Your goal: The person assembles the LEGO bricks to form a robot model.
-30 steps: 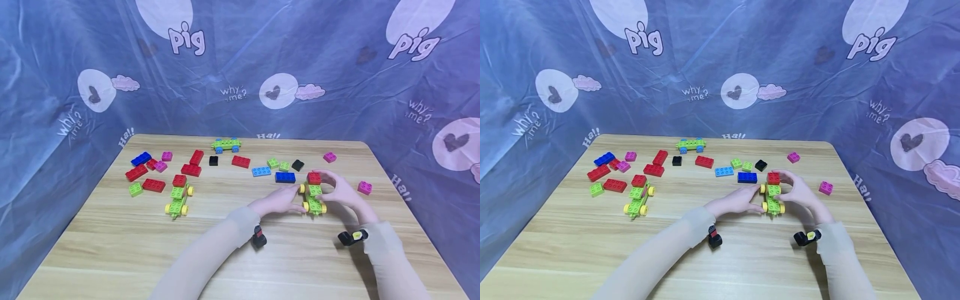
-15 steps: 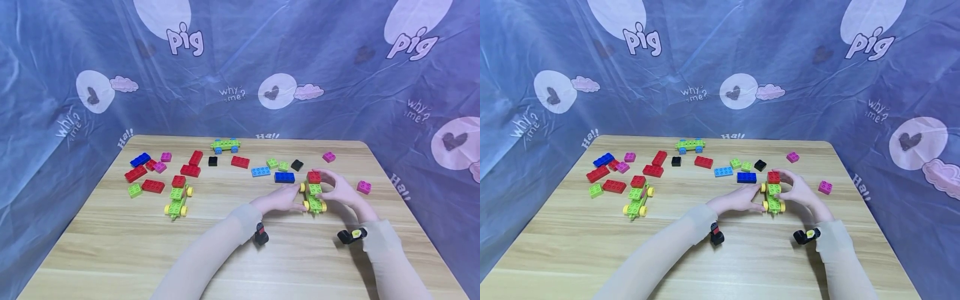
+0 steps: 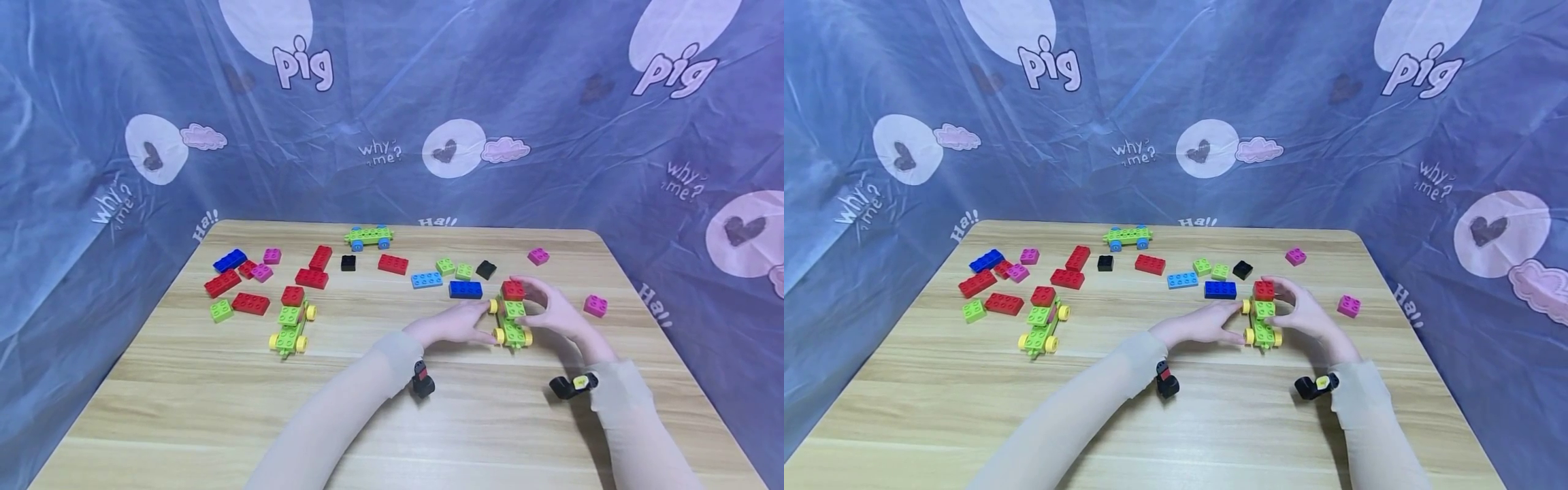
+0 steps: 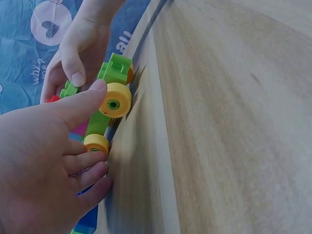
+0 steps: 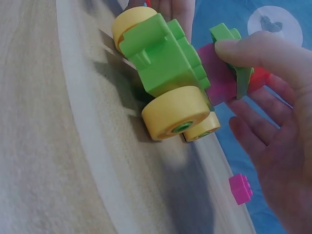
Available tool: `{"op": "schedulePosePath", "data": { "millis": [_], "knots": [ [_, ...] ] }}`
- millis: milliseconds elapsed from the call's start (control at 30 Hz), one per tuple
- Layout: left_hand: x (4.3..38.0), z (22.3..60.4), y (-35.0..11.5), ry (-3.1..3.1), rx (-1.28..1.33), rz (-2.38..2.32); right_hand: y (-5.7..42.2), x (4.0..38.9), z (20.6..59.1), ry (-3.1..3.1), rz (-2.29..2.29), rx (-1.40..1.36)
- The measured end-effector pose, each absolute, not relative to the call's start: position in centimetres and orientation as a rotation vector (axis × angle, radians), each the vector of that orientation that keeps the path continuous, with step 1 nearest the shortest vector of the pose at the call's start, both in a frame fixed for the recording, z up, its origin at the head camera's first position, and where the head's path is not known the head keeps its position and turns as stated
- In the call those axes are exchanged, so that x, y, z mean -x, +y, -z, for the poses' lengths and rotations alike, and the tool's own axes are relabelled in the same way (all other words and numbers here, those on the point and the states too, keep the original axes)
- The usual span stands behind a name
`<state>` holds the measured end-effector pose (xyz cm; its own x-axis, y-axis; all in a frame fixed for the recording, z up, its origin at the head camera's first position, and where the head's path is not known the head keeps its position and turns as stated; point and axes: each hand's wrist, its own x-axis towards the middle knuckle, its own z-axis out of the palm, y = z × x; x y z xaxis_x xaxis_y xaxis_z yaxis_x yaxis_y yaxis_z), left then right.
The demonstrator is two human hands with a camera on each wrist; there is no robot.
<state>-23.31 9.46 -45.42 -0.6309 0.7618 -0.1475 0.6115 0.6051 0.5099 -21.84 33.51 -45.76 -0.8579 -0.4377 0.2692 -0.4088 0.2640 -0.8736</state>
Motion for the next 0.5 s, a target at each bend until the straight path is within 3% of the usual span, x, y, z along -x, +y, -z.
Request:
{"op": "schedulePosePath", "data": {
  "millis": [500],
  "knots": [
    [24.5,45.2,6.7,2.238,-1.194,-0.791,33.5,21.5,45.8,2.446,1.706,0.715]
  ]
}}
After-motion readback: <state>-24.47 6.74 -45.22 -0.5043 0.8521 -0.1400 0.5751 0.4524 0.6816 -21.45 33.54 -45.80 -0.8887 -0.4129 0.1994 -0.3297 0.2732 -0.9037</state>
